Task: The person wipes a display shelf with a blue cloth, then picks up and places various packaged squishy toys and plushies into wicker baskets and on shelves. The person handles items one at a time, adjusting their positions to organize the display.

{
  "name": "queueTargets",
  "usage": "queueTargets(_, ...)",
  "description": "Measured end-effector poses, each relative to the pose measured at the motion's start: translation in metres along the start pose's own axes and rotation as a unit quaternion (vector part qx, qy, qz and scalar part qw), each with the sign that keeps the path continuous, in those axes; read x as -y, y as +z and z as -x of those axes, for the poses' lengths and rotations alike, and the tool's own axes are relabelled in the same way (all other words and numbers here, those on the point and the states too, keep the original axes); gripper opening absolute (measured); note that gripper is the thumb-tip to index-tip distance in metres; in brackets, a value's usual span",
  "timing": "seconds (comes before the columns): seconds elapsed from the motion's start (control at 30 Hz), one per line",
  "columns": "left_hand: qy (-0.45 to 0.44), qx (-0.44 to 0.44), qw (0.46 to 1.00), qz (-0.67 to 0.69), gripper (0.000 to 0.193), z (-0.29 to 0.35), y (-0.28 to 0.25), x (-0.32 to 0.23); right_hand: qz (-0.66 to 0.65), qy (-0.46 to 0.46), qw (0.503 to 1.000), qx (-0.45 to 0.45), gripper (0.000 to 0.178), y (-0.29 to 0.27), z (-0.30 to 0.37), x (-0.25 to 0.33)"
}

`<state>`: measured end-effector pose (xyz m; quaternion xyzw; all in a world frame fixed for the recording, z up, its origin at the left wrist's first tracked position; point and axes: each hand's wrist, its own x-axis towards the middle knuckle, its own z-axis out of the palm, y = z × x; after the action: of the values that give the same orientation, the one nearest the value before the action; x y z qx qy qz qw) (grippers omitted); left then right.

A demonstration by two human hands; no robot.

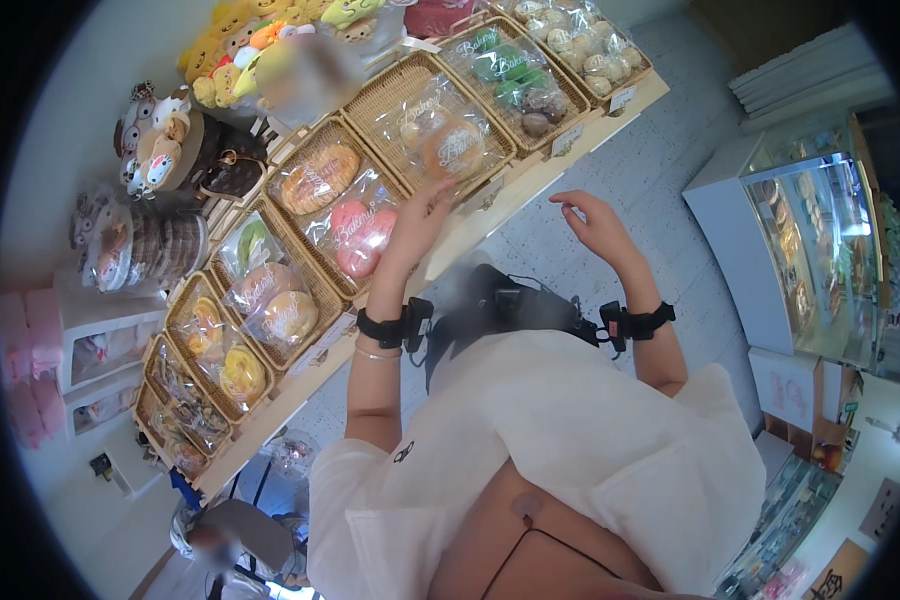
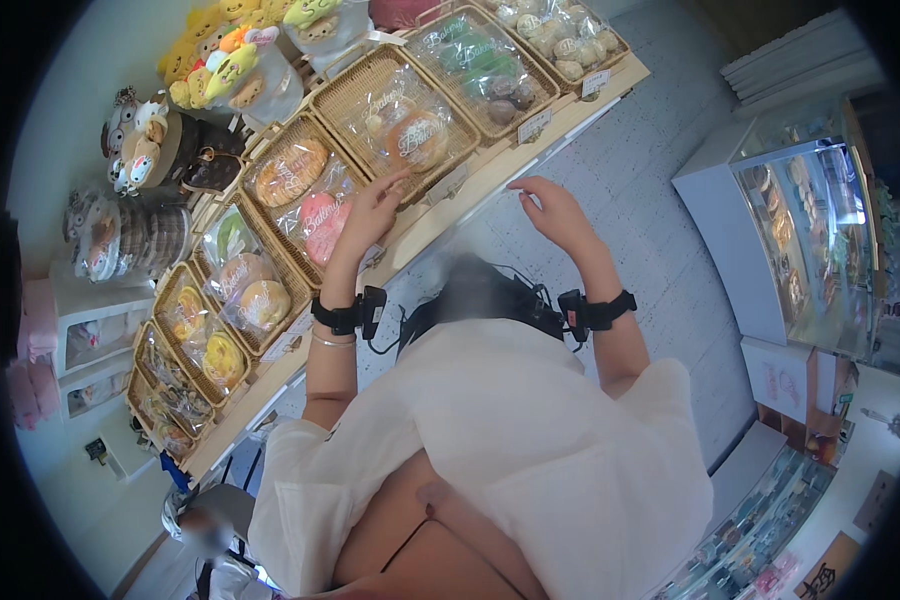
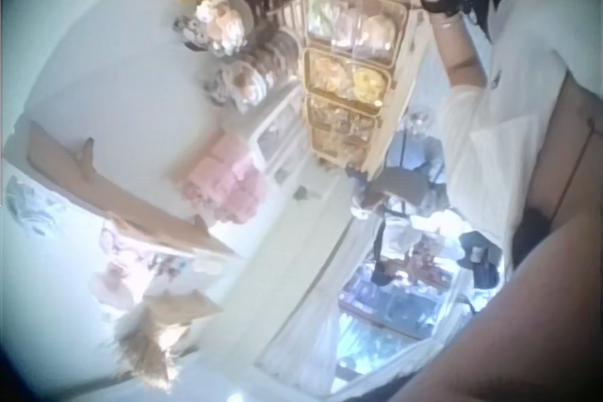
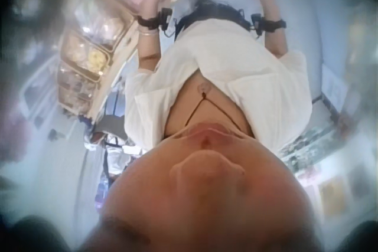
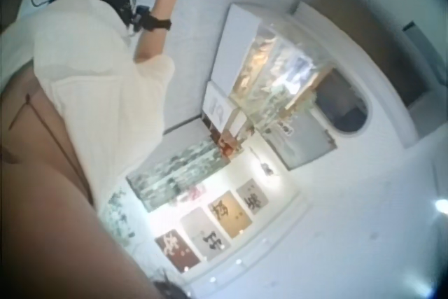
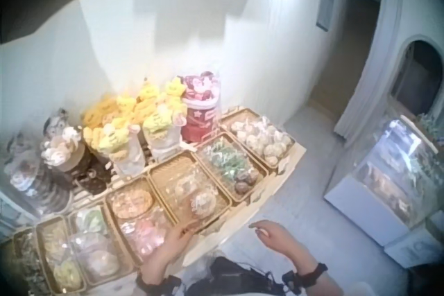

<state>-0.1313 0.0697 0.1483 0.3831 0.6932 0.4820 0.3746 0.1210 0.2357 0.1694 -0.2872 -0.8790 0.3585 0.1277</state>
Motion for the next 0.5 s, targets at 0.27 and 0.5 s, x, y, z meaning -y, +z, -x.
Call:
queueTargets(0.27, -0.01, 0.051, 0.998, 0.024, 0.033, -0.035, 0.022, -0.033, 0.026, 0.089, 0.994, -0.063, 0.03, -0.059, -0.118, -0.094)
queueTargets(0.5, -0.08, -0.163, 0.964, 0.195, 0.054, -0.146, 0.101, -0.014, -0.104, 0.062, 0.993, -0.002, 0.053, -0.048, -0.244, -0.186)
